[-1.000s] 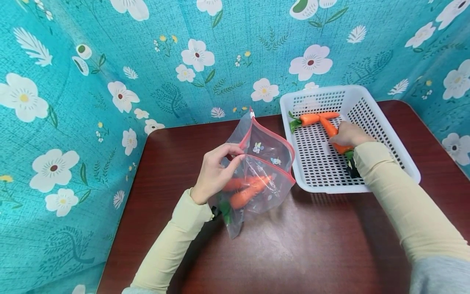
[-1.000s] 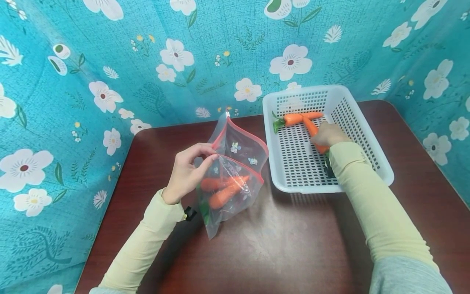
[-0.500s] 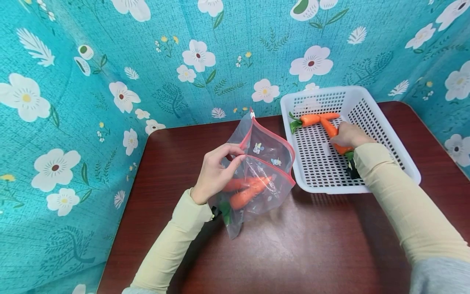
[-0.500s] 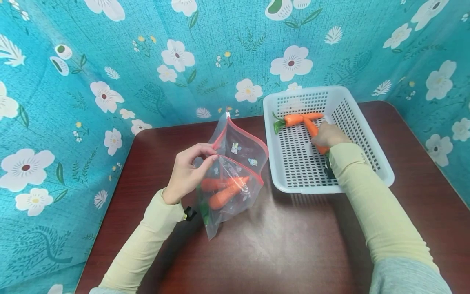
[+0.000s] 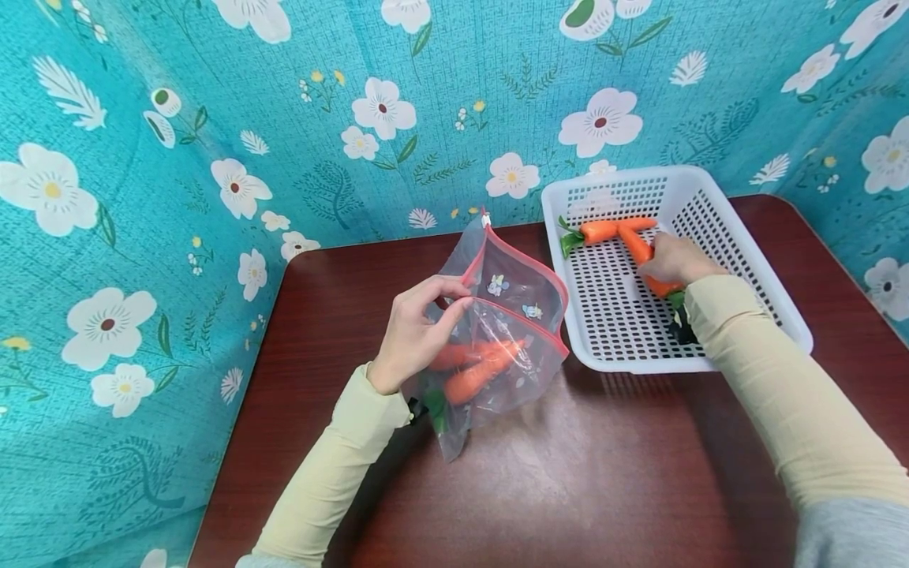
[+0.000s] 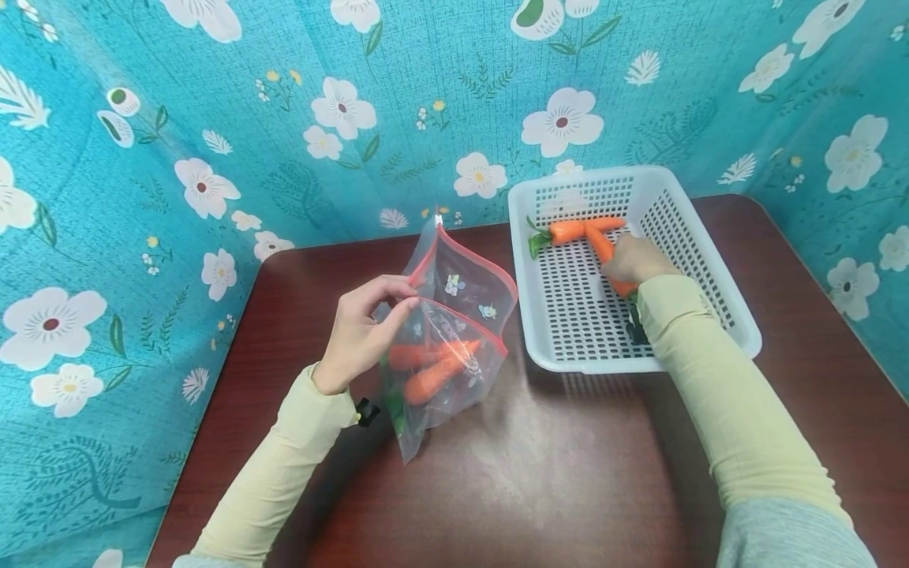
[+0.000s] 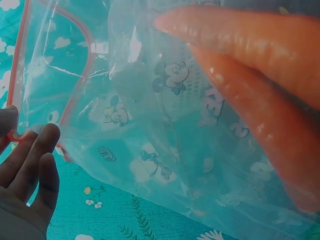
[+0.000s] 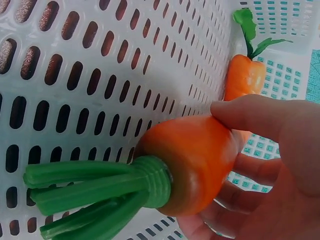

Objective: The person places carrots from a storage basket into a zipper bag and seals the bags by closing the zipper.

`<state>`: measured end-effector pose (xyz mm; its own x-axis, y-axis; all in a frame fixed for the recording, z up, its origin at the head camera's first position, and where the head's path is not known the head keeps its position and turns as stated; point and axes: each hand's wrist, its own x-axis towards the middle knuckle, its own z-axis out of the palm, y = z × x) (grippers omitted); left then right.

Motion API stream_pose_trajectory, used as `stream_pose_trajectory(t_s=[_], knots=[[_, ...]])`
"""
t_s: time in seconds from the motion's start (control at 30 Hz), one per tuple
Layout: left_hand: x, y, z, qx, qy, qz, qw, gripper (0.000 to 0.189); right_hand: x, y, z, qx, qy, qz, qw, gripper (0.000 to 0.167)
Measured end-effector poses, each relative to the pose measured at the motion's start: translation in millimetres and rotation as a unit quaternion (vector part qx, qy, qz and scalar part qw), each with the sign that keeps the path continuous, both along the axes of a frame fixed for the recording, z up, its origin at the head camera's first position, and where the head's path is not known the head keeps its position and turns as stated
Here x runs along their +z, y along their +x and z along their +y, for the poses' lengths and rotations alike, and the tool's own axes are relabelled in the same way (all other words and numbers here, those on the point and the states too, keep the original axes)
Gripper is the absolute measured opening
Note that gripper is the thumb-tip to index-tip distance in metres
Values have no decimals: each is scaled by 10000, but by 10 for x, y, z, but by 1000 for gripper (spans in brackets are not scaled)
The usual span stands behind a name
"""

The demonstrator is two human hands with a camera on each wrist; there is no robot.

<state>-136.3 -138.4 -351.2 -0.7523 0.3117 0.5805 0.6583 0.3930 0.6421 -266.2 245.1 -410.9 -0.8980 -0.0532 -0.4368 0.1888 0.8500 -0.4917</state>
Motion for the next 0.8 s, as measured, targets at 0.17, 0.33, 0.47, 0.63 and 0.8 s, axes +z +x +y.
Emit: stream_pose_trajectory(t_s=[0.17,0.33,0.47,0.63,0.8], knots=[[-6,-7,-1,-1,45,29,10000,14,12,-9,-18,-72,-129,100,9998,61],[-1,-7,10,10,35,81,10000,14,28,-9,-37,-77,-202,214,9995,65],[2,-12,12,11,25,107,9999,15,59,-16,-34,35,-217,343,9992,64],[3,-14,10,4,15,83,10000,15,119,-30,-45,120,-161,575,9981,62],[-7,-19,5,33,10,88,10000,15,203,-27,-67,204,-48,893,9958,55]])
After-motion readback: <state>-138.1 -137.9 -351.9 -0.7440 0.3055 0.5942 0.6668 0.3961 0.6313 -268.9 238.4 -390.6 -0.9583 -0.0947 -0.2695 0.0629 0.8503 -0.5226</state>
